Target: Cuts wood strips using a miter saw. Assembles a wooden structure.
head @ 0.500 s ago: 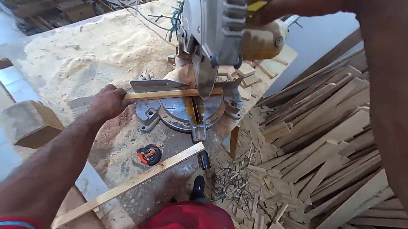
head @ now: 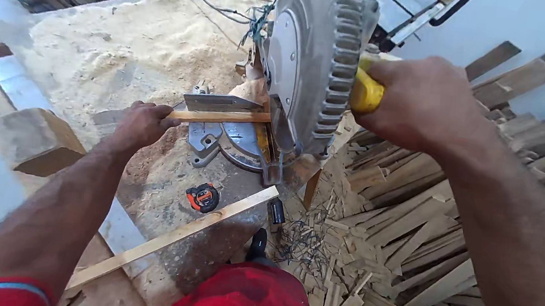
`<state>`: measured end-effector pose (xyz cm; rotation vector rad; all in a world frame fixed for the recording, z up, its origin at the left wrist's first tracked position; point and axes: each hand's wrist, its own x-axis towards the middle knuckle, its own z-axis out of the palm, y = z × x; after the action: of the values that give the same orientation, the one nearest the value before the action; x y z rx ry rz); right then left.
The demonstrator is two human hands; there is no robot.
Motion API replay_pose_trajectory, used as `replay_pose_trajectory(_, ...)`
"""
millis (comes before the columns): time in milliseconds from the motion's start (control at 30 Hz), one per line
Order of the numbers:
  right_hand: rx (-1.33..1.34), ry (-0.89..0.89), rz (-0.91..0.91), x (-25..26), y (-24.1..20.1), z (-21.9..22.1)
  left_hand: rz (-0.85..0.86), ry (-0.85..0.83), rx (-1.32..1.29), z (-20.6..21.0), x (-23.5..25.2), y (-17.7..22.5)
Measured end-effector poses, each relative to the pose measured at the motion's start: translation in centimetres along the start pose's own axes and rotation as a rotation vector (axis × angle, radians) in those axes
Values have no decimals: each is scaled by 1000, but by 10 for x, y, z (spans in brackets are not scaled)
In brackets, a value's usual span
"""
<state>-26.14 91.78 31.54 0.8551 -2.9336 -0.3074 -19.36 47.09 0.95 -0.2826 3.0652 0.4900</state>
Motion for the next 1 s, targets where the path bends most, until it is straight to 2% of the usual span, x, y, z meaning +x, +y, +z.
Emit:
replay_pose_trajectory(233, -2, 84, -25, -16, -5, 28, 0, -3, 1, 3, 2, -5)
replay_pose_trajectory(433, 4, 266, -113, -29, -5, 66, -11, -5, -10, 1, 1, -7)
replay_pose_trajectory(567, 8, 417, -121, -44, -16, 111, -24, -13, -28, 0, 0, -4)
replay_pose_trajectory(633, 34, 432, -153, -49, -15, 133, -33, -9, -47, 1, -2, -3)
replay_pose_trajectory(700, 61, 327, -175, -48, -8, 120, -18, -11, -51, 0, -2, -2)
replay_pose_trajectory(833, 48, 60, -46, -16, 4, 28, 1, -3, -58, -6, -3, -1)
replay_pose_trajectory(933, 78, -41, -23, 23, 14, -26, -33, -9, -119, -10, -6, 17)
replay_pose_trajectory(1000, 217, -22, -31, 39, 21, -38, -125, 41, -256, -15, -9, 30)
